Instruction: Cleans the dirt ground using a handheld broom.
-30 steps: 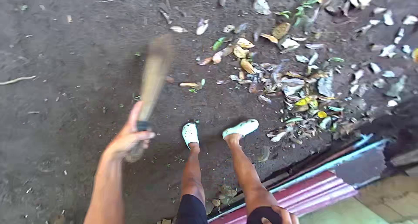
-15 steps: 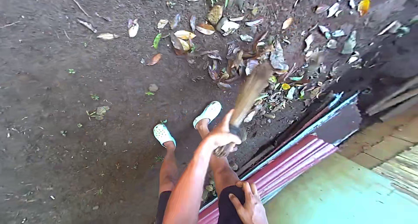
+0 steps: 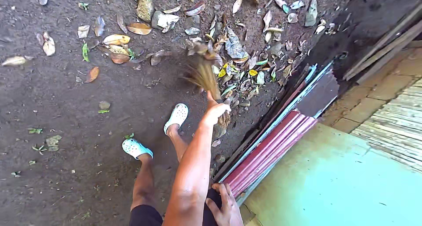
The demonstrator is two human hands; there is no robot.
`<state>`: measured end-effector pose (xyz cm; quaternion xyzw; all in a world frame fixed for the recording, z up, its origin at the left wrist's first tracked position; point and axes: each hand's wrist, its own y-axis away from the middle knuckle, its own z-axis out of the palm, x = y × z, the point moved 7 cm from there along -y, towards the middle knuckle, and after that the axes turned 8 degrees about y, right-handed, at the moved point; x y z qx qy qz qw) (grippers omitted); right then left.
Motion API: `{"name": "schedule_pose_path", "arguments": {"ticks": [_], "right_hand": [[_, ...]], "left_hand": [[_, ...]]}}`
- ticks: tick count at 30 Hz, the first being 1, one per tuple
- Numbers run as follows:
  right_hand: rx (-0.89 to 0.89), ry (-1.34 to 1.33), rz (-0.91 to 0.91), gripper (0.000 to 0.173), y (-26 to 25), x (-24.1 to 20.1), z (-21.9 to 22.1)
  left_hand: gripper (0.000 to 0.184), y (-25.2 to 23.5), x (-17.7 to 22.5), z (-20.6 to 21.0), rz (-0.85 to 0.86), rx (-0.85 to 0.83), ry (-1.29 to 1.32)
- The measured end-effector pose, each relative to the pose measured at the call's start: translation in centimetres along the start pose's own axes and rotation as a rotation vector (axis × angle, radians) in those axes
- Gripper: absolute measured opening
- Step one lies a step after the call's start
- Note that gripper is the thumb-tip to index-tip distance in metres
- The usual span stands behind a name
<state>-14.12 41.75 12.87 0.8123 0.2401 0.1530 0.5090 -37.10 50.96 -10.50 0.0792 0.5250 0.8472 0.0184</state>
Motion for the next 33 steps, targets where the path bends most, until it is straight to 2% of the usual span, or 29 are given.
{"name": "schedule_pose_path", "arguments": {"ticks": [2,3,4,5,7,10,12,13,15,16,17,19,20,21,23,25,27,28,29,30,31,32,33], "right_hand": [[-0.018,-0.040,0.009,0.054,0.0,0.2,-0.5],[-0.022,-0.046,0.002,0.055,-0.2,0.2,-0.7],[-0.021,-0.046,-0.003,0.055,-0.3,0.2,-0.8],[-0.022,-0.043,-0.007,0.055,-0.2,0.3,-0.9],[-0.026,-0.035,-0.017,0.056,-0.3,0.3,-1.2],[-0.033,-0.019,-0.035,0.056,-1.1,-0.6,-1.6],[-0.022,-0.010,-0.048,0.054,-1.8,-0.8,-1.9],[-0.018,-0.011,-0.058,0.053,-2.1,-0.7,-2.1],[-0.022,-0.022,-0.073,0.052,-2.8,-0.7,-2.4],[-0.020,-0.023,-0.079,0.051,-3.0,-0.6,-2.5],[-0.015,-0.020,-0.087,0.051,-2.9,-0.6,-2.5],[-0.004,-0.005,-0.105,0.050,-2.9,-0.9,-2.7],[-0.006,0.012,-0.107,0.051,-2.9,-1.2,-2.8],[-0.006,0.029,-0.108,0.051,-3.0,-1.5,-2.8],[-0.023,0.064,-0.098,0.052,-2.6,-1.8,-3.0],[-0.046,0.088,-0.100,0.053,-3.0,-2.7,-3.4],[-0.057,0.120,-0.106,0.053,-3.2,-3.0,-3.7],[-0.048,0.121,-0.112,0.053,-3.4,-3.0,-3.8],[-0.033,0.110,-0.119,0.052,-3.5,-2.9,-3.8],[-0.021,0.089,-0.124,0.051,-3.5,-2.9,-3.8],[-0.010,0.076,-0.128,0.051,-3.7,-2.9,-3.9],[0.005,0.068,-0.133,0.050,-4.0,-3.0,-3.9],[0.019,0.066,-0.132,0.050,-3.8,-3.2,-4.1]], "left_hand": [[0.132,2.4,0.1,2.7,-0.009,-0.209,-0.140],[0.128,5.0,0.3,2.7,-0.009,-0.310,-0.166],[0.124,8.5,0.6,1.7,-0.007,-0.365,-0.151],[0.120,12.2,0.8,-0.8,-0.005,-0.346,-0.106],[0.118,18.8,0.3,-9.4,0.011,-0.142,0.029],[0.116,24.9,-1.9,-26.5,0.055,0.350,0.154],[0.104,25.0,-3.1,-34.9,0.049,0.626,0.191],[0.088,23.7,-3.5,-37.2,0.038,0.699,0.227],[0.044,19.4,-3.0,-37.3,-0.013,0.699,0.276],[0.042,17.3,-2.4,-35.6,-0.042,0.609,0.260],[0.061,16.5,-2.4,-33.6,-0.055,0.479,0.208],[0.112,18.5,-2.4,-29.5,-0.047,0.178,0.027],[0.125,21.0,-2.1,-27.9,-0.035,0.058,-0.031],[0.129,23.7,-1.5,-27.2,-0.016,-0.008,-0.058],[0.126,29.0,-0.2,-29.4,0.022,0.064,-0.062],[0.121,31.2,2.6,-36.1,0.090,0.348,-0.090],[0.109,29.7,5.8,-42.5,0.119,0.624,-0.086],[0.097,27.1,7.2,-43.8,0.125,0.703,-0.029],[0.079,23.5,8.4,-43.3,0.129,0.743,0.047],[0.056,19.3,9.1,-41.0,0.116,0.742,0.114],[0.049,14.8,9.8,-36.9,0.102,0.672,0.157],[0.064,10.6,10.3,-31.5,0.098,0.543,0.151],[0.099,7.4,10.4,-25.5,0.094,0.370,0.104]]}}
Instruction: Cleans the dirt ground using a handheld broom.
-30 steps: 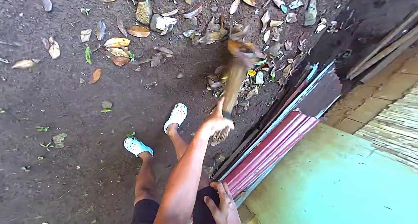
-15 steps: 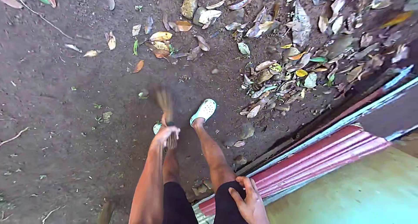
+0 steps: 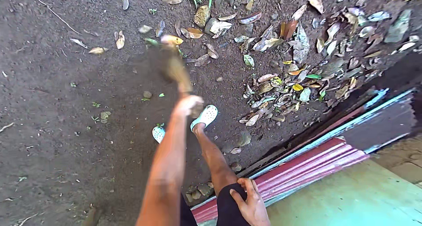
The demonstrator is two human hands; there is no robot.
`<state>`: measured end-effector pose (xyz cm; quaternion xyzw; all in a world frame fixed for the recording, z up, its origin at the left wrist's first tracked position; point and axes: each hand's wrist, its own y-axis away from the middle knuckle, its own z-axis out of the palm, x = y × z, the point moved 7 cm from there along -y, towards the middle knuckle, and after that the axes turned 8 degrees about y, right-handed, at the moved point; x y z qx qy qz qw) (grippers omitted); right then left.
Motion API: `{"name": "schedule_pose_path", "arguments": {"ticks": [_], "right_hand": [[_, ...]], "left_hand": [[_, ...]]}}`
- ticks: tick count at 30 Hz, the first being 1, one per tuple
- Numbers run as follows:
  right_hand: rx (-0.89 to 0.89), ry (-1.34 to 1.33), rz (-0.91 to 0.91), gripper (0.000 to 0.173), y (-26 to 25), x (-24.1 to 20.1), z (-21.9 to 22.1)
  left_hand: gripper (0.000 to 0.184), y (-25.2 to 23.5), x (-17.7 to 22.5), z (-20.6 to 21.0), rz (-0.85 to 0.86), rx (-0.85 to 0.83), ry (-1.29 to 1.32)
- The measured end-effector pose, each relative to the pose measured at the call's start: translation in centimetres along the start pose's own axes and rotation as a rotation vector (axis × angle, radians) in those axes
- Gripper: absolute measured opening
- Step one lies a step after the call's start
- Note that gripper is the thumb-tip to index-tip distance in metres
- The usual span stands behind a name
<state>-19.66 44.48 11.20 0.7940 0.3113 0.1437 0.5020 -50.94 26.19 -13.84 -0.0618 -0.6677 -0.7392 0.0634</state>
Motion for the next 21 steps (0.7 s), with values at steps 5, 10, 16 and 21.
{"name": "schedule_pose_path", "arguments": {"ticks": [5,10,16,21], "right_hand": [[-0.006,-0.011,0.019,0.052,1.0,-1.1,-1.0],[-0.030,0.039,0.042,0.053,0.8,-1.6,-0.3],[0.023,0.030,0.040,0.052,-0.2,-4.1,-0.3],[0.048,0.003,0.071,0.055,0.5,-10.7,0.7]], "left_hand": [[0.127,10.3,-3.0,13.3,-0.055,-0.594,-0.199],[0.125,15.2,-7.2,-5.7,-0.054,-0.033,0.152],[0.097,7.9,-7.7,-7.8,-0.243,-0.139,-0.017],[0.125,18.7,1.8,-10.6,-0.039,-0.632,-0.119]]}}
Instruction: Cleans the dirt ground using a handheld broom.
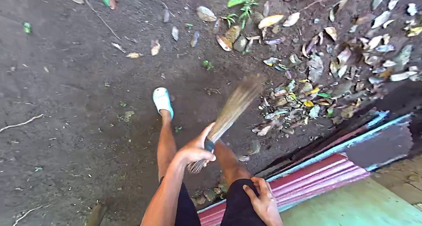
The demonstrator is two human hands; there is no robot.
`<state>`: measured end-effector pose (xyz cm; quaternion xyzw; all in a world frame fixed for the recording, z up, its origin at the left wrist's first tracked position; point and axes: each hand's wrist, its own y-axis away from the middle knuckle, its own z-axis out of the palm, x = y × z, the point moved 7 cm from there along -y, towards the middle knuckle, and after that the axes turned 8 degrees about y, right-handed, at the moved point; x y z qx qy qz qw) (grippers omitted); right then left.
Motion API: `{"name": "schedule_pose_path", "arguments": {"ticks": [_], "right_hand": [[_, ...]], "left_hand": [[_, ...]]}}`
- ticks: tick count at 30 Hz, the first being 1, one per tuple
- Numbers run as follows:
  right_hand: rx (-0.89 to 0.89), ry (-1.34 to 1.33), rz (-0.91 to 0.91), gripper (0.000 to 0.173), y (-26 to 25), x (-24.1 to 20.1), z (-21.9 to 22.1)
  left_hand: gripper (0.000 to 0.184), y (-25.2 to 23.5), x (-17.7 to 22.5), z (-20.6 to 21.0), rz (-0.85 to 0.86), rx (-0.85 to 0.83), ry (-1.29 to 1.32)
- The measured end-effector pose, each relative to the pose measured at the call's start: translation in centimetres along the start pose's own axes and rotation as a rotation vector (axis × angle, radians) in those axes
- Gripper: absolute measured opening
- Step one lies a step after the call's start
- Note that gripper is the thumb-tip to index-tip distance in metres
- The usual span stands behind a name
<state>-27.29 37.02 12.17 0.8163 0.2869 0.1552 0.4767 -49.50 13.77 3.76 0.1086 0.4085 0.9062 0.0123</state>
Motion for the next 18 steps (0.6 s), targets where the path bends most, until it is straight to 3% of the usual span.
{"name": "schedule_pose_path", "arguments": {"ticks": [2,6,8,10,11,12,14,18], "right_hand": [[0.006,0.040,0.032,0.057,0.7,-2.9,1.5],[-0.013,0.232,0.070,0.065,2.2,-9.2,4.2],[-0.035,0.293,0.069,0.064,2.6,-11.3,5.4],[-0.079,0.339,0.091,0.065,2.8,-13.0,6.3],[-0.105,0.366,0.107,0.065,2.8,-13.8,6.8],[-0.125,0.397,0.124,0.065,2.8,-14.4,7.1],[-0.139,0.445,0.147,0.067,2.8,-15.1,7.6],[-0.179,0.498,0.164,0.069,3.9,-17.5,7.8]], "left_hand": [[0.121,9.1,2.1,-7.2,0.089,0.210,0.074],[0.116,27.1,0.7,-30.9,0.035,0.913,0.145],[0.094,32.6,-0.4,-41.7,0.012,1.157,0.190],[0.059,33.4,-0.1,-48.9,0.041,1.259,0.283],[0.048,32.3,0.7,-50.8,0.044,1.251,0.333],[0.049,30.9,1.3,-51.6,0.031,1.196,0.363],[0.081,29.0,1.9,-50.3,0.005,0.993,0.307],[0.131,37.0,-1.0,-42.7,0.028,0.702,0.139]]}}
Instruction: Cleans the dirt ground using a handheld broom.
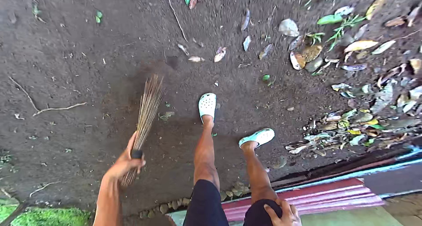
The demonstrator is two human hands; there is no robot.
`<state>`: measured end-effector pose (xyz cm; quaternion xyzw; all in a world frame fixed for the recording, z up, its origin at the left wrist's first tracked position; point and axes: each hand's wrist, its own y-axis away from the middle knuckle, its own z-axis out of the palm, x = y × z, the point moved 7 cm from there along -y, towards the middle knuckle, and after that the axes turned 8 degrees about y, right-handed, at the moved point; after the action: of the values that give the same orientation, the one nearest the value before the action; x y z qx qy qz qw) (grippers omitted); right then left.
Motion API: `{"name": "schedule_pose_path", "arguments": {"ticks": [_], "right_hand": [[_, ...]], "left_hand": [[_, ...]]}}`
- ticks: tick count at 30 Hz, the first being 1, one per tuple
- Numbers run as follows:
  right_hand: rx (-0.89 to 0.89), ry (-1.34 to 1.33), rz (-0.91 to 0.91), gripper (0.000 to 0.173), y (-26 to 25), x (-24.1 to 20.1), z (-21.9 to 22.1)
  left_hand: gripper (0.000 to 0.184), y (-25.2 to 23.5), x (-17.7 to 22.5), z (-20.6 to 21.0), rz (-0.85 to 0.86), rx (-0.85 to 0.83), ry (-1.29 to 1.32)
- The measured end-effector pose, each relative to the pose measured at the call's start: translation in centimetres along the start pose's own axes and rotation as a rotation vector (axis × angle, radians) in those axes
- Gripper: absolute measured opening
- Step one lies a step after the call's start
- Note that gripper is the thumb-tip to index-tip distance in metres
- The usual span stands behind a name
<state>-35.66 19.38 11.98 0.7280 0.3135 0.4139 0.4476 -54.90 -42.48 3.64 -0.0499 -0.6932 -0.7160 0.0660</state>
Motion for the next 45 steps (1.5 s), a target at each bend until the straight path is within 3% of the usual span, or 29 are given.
{"name": "schedule_pose_path", "arguments": {"ticks": [2,3,5,6,7,9,10,12,13,14,16,18,20,22,25,27,29,32,34,36,38,40,43,45], "right_hand": [[-0.030,0.025,0.004,0.070,1.5,-0.1,-0.3],[-0.034,0.042,0.007,0.070,1.4,-0.6,-0.7],[-0.041,0.087,0.015,0.071,1.1,-1.1,-1.2],[-0.040,0.090,0.016,0.071,1.2,-1.0,-1.4],[-0.040,0.084,0.022,0.070,1.5,-0.6,-1.5],[-0.036,0.070,0.036,0.069,1.6,-0.6,-1.8],[-0.030,0.060,0.044,0.069,1.6,-0.7,-2.0],[-0.023,0.042,0.064,0.068,2.3,-0.8,-2.6],[-0.024,0.039,0.071,0.068,2.7,-1.0,-2.9],[-0.028,0.032,0.073,0.067,3.2,-1.1,-3.1],[-0.026,0.005,0.060,0.067,3.3,-1.5,-3.4],[-0.032,-0.023,0.061,0.067,3.4,-1.3,-3.2],[-0.066,-0.026,0.073,0.069,3.5,-1.0,-2.0],[-0.088,0.004,0.068,0.072,2.8,-1.5,-1.0],[-0.080,0.030,0.084,0.072,2.2,-2.4,-0.8],[-0.054,0.006,0.106,0.069,2.1,-2.4,-1.5],[-0.012,-0.063,0.118,0.065,2.3,-2.0,-2.8],[-0.021,-0.155,0.119,0.064,3.3,-1.7,-3.1],[-0.050,-0.173,0.113,0.066,3.3,-2.0,-2.4],[-0.073,-0.162,0.116,0.069,3.2,-2.0,-1.7],[-0.043,-0.137,0.132,0.070,2.9,-2.2,-2.5],[0.049,-0.140,0.153,0.070,3.1,-2.1,-5.1],[0.230,-0.289,0.160,0.064,3.7,-0.6,-10.4],[0.281,-0.381,0.155,0.065,3.9,0.6,-11.9]], "left_hand": [[0.131,3.6,-1.5,-2.4,0.003,0.095,0.098],[0.127,3.1,-1.1,-4.1,0.022,0.190,0.135],[0.112,-0.8,1.5,-5.0,0.025,0.365,0.193],[0.101,-3.9,3.3,-2.7,0.000,0.414,0.238],[0.086,-7.2,4.8,1.5,-0.032,0.429,0.286],[0.059,-13.2,7.1,14.4,-0.044,0.348,0.270],[0.066,-15.4,7.9,21.8,-0.045,0.228,0.215],[0.116,-17.0,9.0,34.9,-0.032,-0.078,0.082],[0.131,-16.5,9.7,39.1,-0.020,-0.229,0.020],[0.134,-14.8,10.3,41.4,-0.007,-0.378,-0.048],[0.130,-10.0,12.7,40.4,0.049,-0.598,-0.168],[0.119,-5.5,15.6,34.0,0.106,-0.603,-0.138],[0.110,-4.5,18.9,24.1,0.158,-0.436,-0.144],[0.113,-7.5,24.4,13.9,0.266,-0.119,-0.214],[0.127,-14.9,32.0,5.4,0.348,0.311,-0.259],[0.128,-18.1,34.3,6.4,0.277,0.328,-0.337],[0.122,-17.1,34.1,10.5,0.198,0.078,-0.475],[0.124,-9.4,30.5,14.3,0.137,-0.354,-0.549],[0.120,-7.0,29.8,14.5,0.150,-0.365,-0.485],[0.118,-9.3,30.6,15.4,0.212,-0.142,-0.371],[0.123,-14.8,31.2,20.2,0.268,0.101,-0.238],[0.136,-19.8,29.9,30.0,0.290,0.151,-0.152],[0.144,-21.8,24.2,47.7,0.156,-0.129,-0.267],[0.135,-18.5,21.2,54.7,0.105,-0.435,-0.319]]}}
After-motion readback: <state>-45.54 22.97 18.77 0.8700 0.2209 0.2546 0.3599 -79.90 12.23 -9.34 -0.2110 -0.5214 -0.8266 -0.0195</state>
